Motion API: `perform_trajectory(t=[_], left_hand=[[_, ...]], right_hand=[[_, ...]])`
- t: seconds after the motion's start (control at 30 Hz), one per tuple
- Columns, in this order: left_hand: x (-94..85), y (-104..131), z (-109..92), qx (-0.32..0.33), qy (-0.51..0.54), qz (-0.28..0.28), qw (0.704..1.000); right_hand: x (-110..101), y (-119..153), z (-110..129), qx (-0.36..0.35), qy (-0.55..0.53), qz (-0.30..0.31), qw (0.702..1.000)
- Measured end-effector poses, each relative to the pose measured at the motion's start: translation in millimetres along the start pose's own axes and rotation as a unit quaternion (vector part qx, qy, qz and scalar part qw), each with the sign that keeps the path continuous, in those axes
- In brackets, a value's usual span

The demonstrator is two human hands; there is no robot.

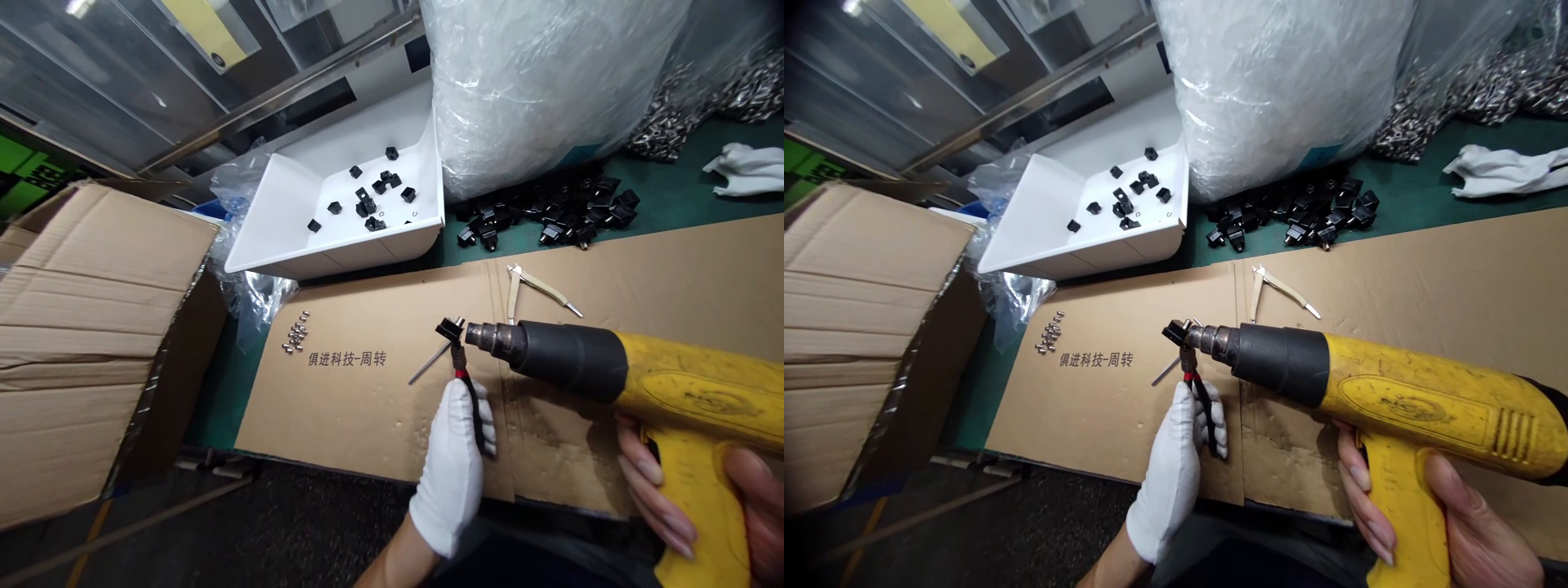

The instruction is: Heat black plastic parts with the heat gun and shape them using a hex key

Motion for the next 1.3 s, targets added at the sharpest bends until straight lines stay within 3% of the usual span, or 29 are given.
perform_trajectory(t=[0.43,0.93,1.03,1.13,1.3], left_hand=[[0.8,-0.3,-0.8,-0.005,0.009,0.008,1.0],[2.2,2.4,3.5,0.027,0.0,-0.026,0.999],[-0.5,-2.2,-2.8,0.018,0.014,0.012,1.0],[-11.2,-9.1,-12.3,-0.031,0.041,0.092,0.994],[-43.6,-16.2,-21.2,-0.162,0.094,0.256,0.948]], right_hand=[[0.0,-1.7,-0.8,0.003,-0.015,0.009,1.0],[6.1,-0.5,0.3,-0.001,-0.017,-0.001,1.0],[6.1,-0.5,-0.3,-0.003,-0.014,-0.01,1.0],[3.2,-0.9,-1.3,-0.008,-0.014,-0.023,1.0],[0.9,2.9,-5.0,0.0,0.007,-0.062,0.998]])
Point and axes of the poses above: each hand's wrist, its own y-axis away from the middle knuckle, its own x-axis out of the palm, z = x × y, the point moved 3 cm from there along -y, towards the middle knuckle, and after that the axes turned 6 degrees about -x, right-handed, at the moved point
